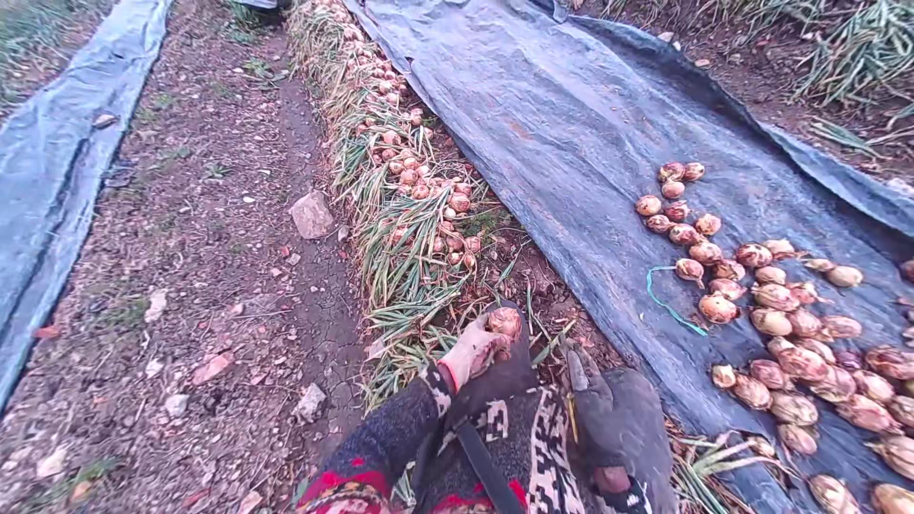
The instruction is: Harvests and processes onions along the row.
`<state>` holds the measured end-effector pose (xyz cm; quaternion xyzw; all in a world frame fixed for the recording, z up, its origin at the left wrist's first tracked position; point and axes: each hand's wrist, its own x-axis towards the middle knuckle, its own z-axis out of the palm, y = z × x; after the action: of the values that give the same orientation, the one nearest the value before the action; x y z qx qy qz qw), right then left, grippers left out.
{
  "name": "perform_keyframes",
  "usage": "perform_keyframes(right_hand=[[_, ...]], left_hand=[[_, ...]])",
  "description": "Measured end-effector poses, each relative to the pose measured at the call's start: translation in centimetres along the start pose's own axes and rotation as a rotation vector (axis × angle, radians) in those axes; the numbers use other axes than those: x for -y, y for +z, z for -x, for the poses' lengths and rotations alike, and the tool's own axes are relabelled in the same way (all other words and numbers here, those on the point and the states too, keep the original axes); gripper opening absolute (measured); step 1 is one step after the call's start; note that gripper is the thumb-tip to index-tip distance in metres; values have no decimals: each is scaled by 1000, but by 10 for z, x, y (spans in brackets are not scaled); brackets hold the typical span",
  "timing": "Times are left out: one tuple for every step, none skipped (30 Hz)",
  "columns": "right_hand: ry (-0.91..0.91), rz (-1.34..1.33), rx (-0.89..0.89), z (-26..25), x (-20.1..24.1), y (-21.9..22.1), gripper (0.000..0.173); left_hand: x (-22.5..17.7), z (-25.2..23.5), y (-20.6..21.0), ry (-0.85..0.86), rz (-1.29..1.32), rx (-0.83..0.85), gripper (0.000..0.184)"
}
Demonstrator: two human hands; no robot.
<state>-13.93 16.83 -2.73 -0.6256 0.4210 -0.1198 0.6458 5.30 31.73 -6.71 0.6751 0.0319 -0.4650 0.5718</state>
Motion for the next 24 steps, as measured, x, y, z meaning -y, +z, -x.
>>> perform_keyframes(right_hand=[[43,108,64,-8,-13,-4,47],[62,140,141,-18,-32,-4,52],[76,118,233,-25,-46,-2,59],[125,40,314,-29,-57,1,67],[218,-110,359,-30,-63,7,70],[347,-329,381,-32,-69,13,70],[477,-537,413,-36,-70,16,73],[582,-666,434,-39,-68,16,75],[639,-717,422,-37,-58,13,74],[695,-696,332,-33,-35,12,69],[733,-667,225,-37,-21,15,70],[721,-710,199,-44,-23,15,71],[693,-810,226,-55,-39,12,80],[673,-897,280,-67,-57,5,88],[654,-943,304,-78,-59,-4,92],[600,-968,300,-81,-47,-13,92],[522,-1024,283,-81,-27,-23,87],[380,-1139,286,-83,-8,-37,77],[184,-1220,287,-87,9,-56,73],[-34,-1210,265,-93,27,-81,72],[-202,-1129,205,-101,40,-106,76],[-317,-1059,168,-111,46,-128,78],[-342,-1007,125,-116,52,-138,77],[-319,-964,132,-121,56,-141,74]], left_hand=[[-7,2,3,34,-27,2,68],[-14,3,10,87,-106,-20,62],[-19,1,18,138,-232,-54,57],[-25,0,27,177,-392,-78,53],[-28,2,35,192,-597,-78,51],[-28,4,44,213,-808,-53,48],[-25,6,55,256,-987,-6,45],[-20,8,65,291,-1118,54,41],[-14,11,72,300,-1211,118,38],[-7,12,78,298,-1261,168,38],[-4,9,83,285,-1272,203,40],[-3,5,86,277,-1261,228,40],[-4,-1,88,286,-1239,241,38],[-7,-10,92,317,-1203,240,35],[-14,-22,97,373,-1168,220,31],[-25,-33,103,446,-1145,175,28],[-40,-46,107,500,-1137,94,26],[-57,-64,104,520,-1160,-29,28],[-75,-85,91,493,-1201,-166,29],[-89,-104,70,381,-1258,-266,30],[-99,-117,43,245,-1325,-310,30],[-105,-125,14,102,-1402,-288,29],[-103,-125,-14,-47,-1472,-222,27],[-95,-124,-37,-197,-1540,-144,29]])
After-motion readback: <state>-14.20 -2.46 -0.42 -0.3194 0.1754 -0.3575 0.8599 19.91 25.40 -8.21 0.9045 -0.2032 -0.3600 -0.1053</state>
